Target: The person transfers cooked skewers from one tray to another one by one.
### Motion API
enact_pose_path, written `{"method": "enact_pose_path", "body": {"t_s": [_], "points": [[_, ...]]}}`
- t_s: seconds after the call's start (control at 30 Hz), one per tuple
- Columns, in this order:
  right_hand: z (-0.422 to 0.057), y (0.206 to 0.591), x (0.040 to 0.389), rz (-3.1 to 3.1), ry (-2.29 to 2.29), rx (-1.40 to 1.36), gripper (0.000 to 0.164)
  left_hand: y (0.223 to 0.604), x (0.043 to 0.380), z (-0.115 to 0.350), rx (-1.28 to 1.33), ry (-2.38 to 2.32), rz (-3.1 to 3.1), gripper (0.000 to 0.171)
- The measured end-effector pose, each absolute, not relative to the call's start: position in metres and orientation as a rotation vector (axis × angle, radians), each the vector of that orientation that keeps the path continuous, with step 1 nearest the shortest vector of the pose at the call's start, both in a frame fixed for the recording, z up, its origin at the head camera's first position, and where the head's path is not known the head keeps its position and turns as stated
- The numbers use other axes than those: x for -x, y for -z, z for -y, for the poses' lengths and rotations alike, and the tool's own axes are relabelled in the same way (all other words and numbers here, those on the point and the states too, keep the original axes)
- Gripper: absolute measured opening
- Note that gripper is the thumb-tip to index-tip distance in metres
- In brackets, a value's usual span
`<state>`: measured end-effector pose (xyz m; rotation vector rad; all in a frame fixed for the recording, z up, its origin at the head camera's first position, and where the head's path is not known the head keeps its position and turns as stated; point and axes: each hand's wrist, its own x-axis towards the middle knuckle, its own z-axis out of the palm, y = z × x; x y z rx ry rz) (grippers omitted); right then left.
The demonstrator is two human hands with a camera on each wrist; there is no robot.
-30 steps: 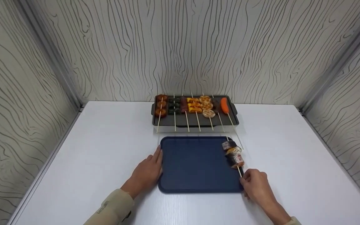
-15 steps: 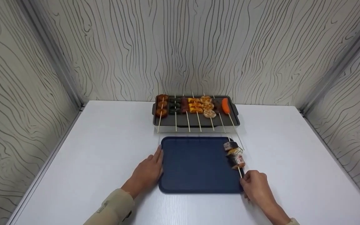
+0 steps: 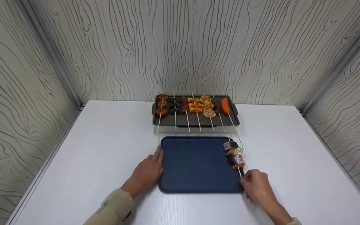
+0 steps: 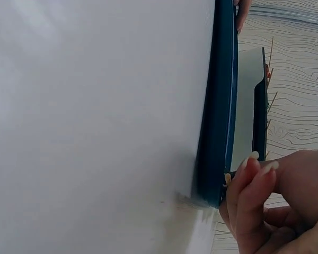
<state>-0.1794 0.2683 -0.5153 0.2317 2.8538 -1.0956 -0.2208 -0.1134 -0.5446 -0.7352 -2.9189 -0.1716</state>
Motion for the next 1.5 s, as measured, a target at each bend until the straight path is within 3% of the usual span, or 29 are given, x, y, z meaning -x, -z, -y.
{"method": "enact_pose_path", "body": {"t_s": [0.4, 0.87, 1.5], "points": [[-0.276, 0.509, 0.182, -2.937, 1.008, -0.140, 0.012, 0.545, 0.222, 0.113, 0.730, 0.192, 2.928, 0.055], [-0.303, 0.474, 0.192, -3.087, 0.907, -0.001, 0.036, 0.549, 0.225, 0.114, 0.738, 0.231, 2.910, 0.054], [-0.337, 0.448, 0.259, -3.089, 0.968, 0.250, 0.040, 0.547, 0.224, 0.113, 0.747, 0.234, 2.925, 0.054]]}}
